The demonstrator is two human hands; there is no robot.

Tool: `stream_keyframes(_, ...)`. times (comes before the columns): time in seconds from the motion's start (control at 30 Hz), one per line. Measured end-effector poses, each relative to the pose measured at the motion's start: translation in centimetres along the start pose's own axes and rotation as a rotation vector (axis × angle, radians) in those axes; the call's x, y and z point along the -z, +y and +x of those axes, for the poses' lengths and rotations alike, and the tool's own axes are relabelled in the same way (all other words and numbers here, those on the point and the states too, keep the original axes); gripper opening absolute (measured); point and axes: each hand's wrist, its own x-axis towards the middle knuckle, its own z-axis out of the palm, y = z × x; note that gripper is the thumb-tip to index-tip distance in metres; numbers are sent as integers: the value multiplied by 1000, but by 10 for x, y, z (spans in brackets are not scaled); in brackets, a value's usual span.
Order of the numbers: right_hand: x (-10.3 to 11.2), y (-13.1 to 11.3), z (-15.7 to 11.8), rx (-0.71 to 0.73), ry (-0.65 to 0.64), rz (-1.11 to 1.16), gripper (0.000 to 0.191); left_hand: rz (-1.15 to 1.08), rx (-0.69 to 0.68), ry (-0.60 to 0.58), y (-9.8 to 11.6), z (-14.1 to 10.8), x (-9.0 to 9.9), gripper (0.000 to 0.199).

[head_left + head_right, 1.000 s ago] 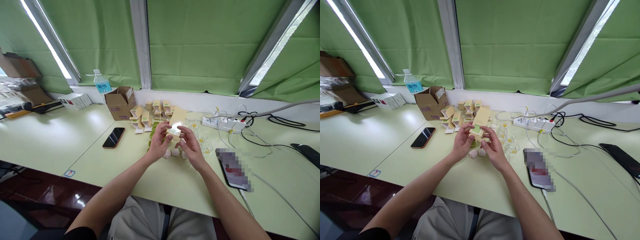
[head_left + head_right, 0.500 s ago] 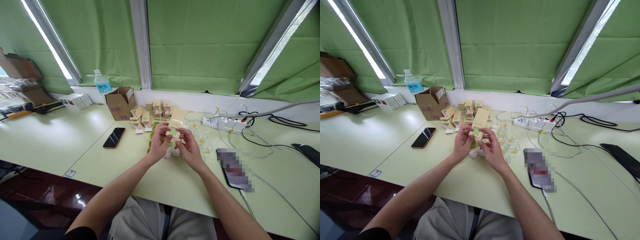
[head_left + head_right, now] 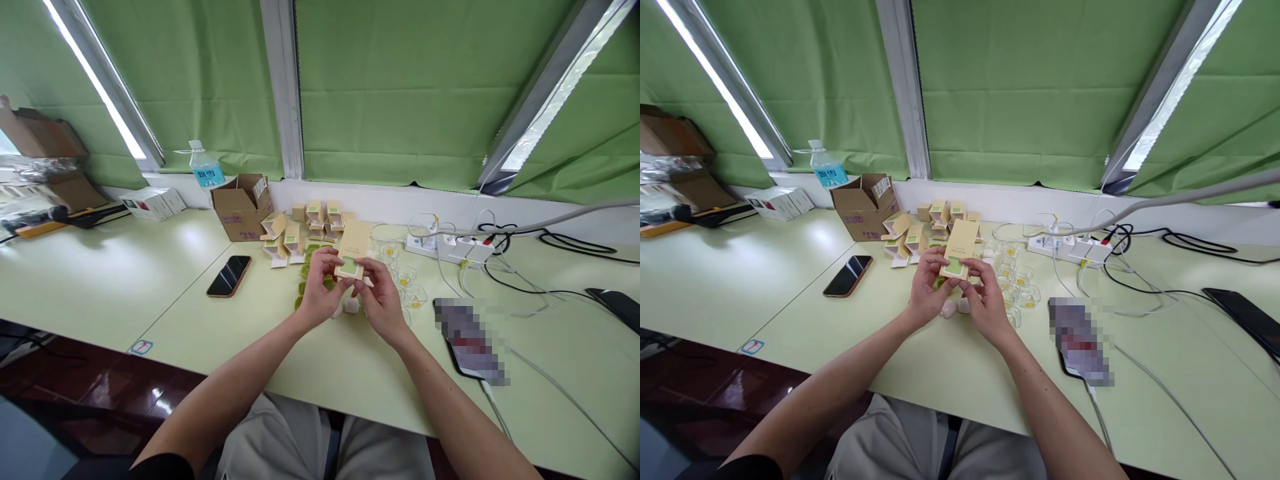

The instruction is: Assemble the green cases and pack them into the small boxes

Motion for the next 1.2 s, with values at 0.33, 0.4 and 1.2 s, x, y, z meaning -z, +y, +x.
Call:
stream_keyframes(0.33, 8, -12, 0, 45, -175, -96, 33, -157, 241, -233, -4, 29, 40, 89)
stream_keyframes(0.4, 10, -14, 1, 95, -160, -169, 31, -82, 248, -182, -5, 32, 61, 83)
stream_keyframes(1.2, 44, -7, 15, 258, 221, -1099, 21, 977, 164, 177, 23, -21, 157, 77)
